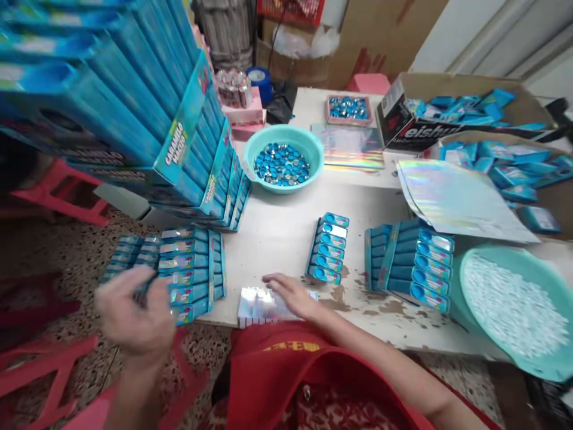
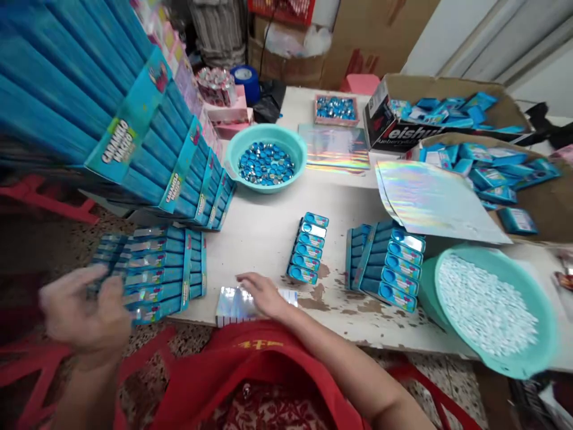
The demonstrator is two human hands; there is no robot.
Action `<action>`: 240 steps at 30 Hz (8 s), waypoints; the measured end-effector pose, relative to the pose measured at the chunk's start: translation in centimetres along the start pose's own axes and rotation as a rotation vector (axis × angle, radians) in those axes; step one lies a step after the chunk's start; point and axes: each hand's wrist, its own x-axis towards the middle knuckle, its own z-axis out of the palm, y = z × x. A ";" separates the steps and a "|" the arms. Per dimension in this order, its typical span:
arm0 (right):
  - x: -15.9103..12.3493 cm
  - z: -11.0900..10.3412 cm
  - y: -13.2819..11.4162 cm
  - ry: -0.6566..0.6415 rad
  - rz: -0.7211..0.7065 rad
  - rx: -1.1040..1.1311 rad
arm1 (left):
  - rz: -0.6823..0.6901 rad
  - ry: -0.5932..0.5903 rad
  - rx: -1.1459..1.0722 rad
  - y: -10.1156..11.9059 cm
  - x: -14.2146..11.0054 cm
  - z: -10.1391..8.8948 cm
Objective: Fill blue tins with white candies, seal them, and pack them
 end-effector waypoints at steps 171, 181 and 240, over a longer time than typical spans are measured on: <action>-3.9 -0.4 5.5 0.083 0.021 -0.846 | -0.093 -1.270 0.268 4.4 -6.5 16.4; -2.9 -0.7 5.4 0.088 0.086 -0.939 | -0.115 -1.246 0.243 4.4 -6.6 17.2; -2.4 0.4 5.1 -0.022 0.047 -0.909 | -0.117 -1.293 0.271 2.4 -5.6 15.7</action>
